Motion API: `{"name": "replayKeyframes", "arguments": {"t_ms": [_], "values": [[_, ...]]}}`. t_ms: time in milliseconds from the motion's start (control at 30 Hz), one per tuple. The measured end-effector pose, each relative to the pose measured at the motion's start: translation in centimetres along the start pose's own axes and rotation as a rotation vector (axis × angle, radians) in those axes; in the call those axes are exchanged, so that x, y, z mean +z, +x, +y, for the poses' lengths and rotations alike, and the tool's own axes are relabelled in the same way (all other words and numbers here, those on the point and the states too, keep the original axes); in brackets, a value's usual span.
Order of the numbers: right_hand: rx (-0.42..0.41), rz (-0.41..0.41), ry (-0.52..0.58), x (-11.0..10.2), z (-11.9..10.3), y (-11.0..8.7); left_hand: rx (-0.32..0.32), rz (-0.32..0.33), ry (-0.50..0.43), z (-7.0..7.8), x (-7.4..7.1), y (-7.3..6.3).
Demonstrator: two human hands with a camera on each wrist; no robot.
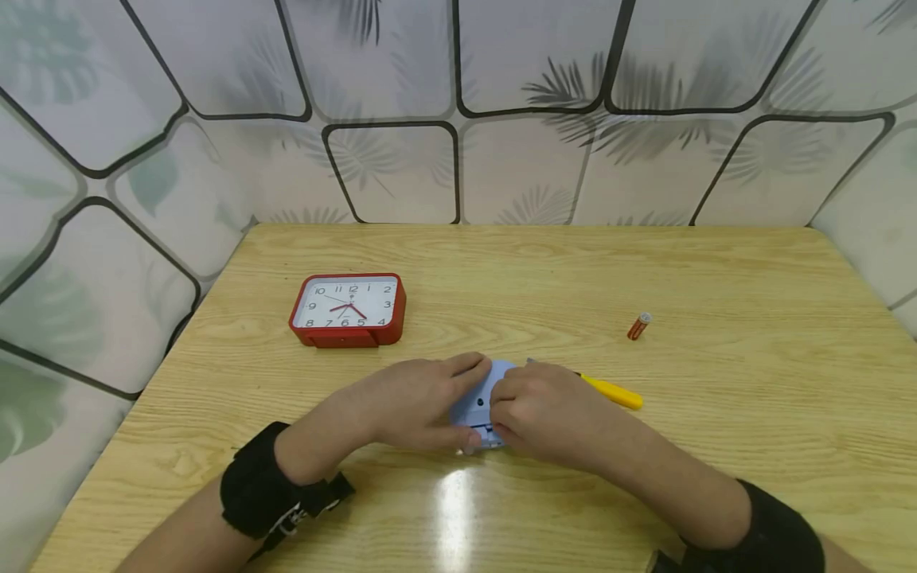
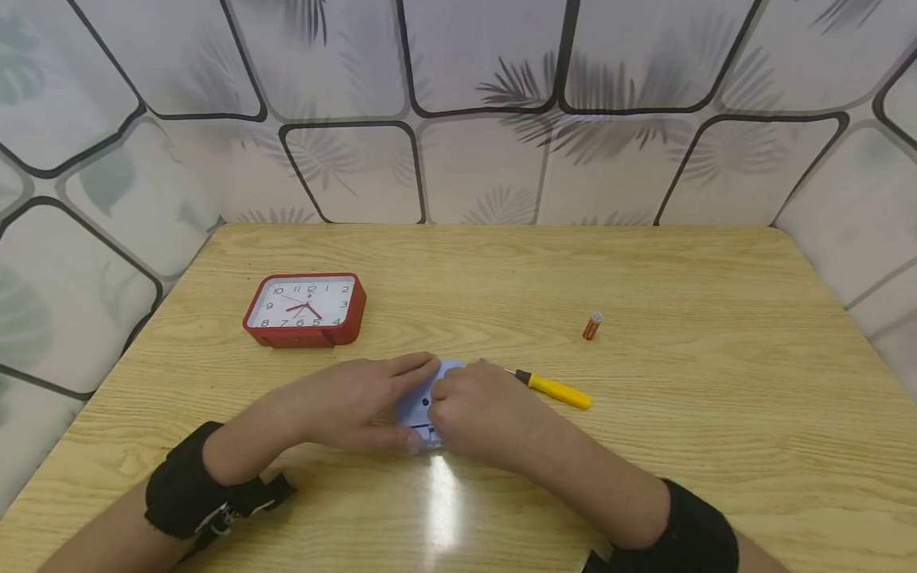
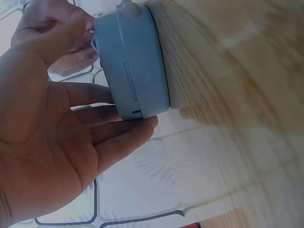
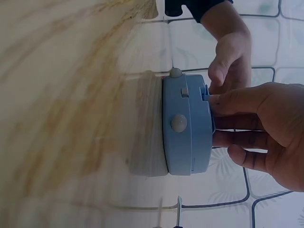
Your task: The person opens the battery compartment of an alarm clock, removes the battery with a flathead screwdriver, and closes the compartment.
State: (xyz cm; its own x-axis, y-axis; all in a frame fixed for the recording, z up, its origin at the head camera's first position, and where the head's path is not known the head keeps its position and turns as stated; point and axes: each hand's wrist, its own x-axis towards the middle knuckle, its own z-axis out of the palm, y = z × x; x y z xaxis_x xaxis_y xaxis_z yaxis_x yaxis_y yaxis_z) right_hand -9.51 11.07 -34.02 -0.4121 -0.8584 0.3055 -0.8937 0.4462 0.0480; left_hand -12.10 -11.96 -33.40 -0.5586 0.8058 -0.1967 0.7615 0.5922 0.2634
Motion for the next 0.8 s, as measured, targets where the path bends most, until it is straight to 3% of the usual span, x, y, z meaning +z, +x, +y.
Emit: {"name": "replayKeyframes", "arguments": {"t_ms": [200, 500, 633, 800], "values": [[0.0, 0.026, 0.034, 0.18, 0.14, -0.07, -0.031, 0.01, -0.031, 0.16, 0.0, -0.07], [0.051, 0.029, 0.082, 0.54, 0.14, -0.12, -0.08, 0.084, -0.082, 0.76, 0.29, 0.46], [0.088, 0.008, 0.11, 0.55, 0.15, -0.09, -0.069, 0.079, -0.08, 0.68, 0.35, 0.46], [0.11, -0.031, 0.135, 0.5, 0.05, 0.07, -0.08, 0.025, -0.111, 0.73, 0.54, 0.26]]}}
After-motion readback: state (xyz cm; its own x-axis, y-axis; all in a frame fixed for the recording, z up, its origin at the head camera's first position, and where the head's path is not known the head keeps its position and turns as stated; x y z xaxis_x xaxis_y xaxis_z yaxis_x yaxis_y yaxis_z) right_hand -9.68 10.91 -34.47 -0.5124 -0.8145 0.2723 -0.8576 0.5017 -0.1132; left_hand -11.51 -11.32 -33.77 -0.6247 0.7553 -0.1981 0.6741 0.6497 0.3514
